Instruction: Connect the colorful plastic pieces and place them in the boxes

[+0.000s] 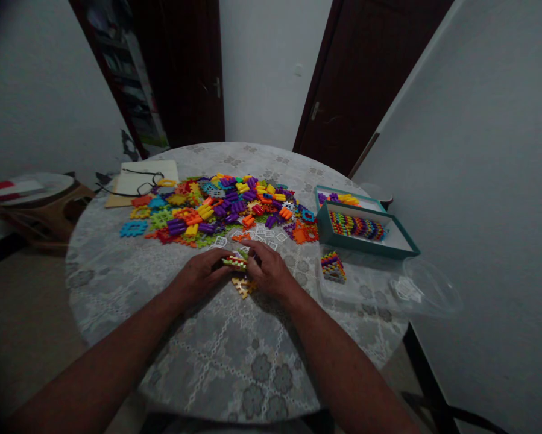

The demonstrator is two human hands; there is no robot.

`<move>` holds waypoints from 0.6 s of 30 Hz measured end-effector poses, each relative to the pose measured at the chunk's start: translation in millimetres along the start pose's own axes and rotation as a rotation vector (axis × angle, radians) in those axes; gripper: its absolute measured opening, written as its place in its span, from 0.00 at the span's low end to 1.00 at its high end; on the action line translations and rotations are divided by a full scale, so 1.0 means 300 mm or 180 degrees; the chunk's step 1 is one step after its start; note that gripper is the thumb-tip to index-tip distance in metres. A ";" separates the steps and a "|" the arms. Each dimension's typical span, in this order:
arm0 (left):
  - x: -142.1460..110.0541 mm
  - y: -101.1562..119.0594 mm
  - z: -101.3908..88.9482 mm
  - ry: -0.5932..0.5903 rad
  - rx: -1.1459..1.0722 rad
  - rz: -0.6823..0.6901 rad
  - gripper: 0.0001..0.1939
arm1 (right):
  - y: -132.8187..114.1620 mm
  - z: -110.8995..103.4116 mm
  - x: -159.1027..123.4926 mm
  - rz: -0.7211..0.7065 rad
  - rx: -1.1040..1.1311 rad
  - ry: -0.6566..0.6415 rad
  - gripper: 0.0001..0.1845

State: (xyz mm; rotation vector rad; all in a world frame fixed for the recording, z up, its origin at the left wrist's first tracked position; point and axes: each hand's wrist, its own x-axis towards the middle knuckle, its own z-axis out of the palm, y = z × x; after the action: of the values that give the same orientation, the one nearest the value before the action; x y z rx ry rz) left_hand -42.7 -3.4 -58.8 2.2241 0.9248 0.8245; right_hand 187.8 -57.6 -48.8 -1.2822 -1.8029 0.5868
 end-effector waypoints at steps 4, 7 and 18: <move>0.001 -0.001 0.003 0.0025 0.0005 -0.0035 0.11 | -0.008 0.003 -0.002 -0.0155 -0.0350 -0.0158 0.27; 0.001 0.002 0.003 0.0056 0.0000 -0.0030 0.12 | -0.005 -0.006 -0.004 -0.0232 -0.0645 -0.0201 0.26; 0.000 -0.002 0.005 0.0004 0.0070 0.0003 0.11 | 0.007 -0.027 -0.003 0.0119 -0.0784 0.0280 0.14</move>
State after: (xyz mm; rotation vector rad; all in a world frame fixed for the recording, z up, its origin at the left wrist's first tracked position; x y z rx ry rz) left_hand -41.9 -3.5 -60.2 2.2434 0.9377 0.8199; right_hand 195.6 -58.3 -46.2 -1.4850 -1.8227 0.3296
